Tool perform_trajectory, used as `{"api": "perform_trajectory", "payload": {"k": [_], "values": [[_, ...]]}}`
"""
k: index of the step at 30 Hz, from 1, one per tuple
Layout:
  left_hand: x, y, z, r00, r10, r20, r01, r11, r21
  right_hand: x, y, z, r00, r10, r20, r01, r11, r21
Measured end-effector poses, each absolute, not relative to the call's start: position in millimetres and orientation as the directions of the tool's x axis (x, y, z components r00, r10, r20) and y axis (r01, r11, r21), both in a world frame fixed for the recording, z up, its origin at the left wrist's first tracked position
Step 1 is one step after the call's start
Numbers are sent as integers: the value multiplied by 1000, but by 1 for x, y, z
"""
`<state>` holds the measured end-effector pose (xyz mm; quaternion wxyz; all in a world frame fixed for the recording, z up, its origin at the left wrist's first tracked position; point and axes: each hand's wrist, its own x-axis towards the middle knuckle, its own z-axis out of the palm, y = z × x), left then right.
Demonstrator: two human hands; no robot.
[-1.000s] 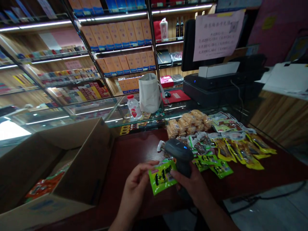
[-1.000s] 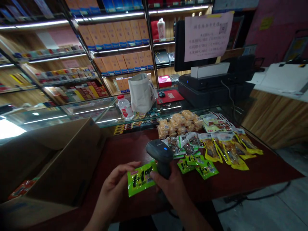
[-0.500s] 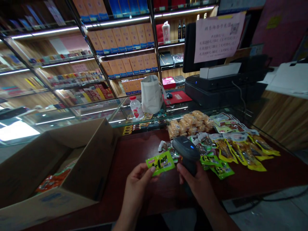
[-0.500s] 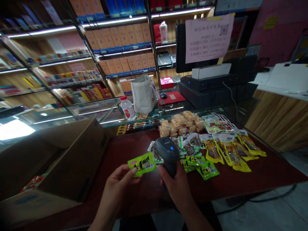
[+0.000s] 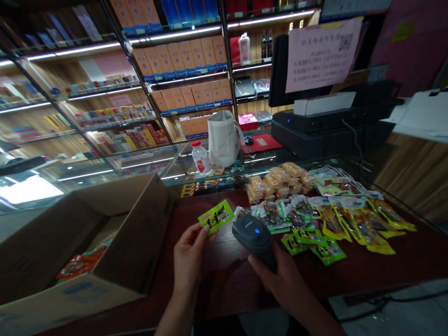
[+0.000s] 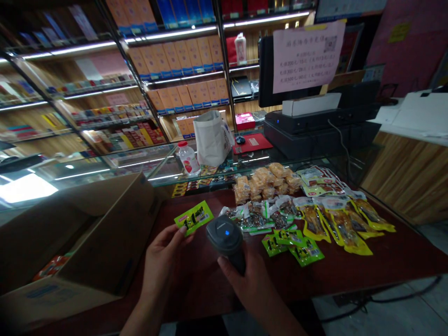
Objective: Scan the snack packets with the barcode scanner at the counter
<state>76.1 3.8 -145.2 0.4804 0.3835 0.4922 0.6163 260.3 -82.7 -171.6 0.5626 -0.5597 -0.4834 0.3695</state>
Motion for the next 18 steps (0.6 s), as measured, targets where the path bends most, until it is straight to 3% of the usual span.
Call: {"api": "perform_trajectory", "payload": {"k": [6,18], "values": [[73,8,-150,-251,968,4,-201,-56,978,260,-80,-169,125,982,142,157,122,-980],[81,6,-147,-248,969,-1,-208,-52,977,267,-78,-170,107,974,199,150,182,-972]]}}
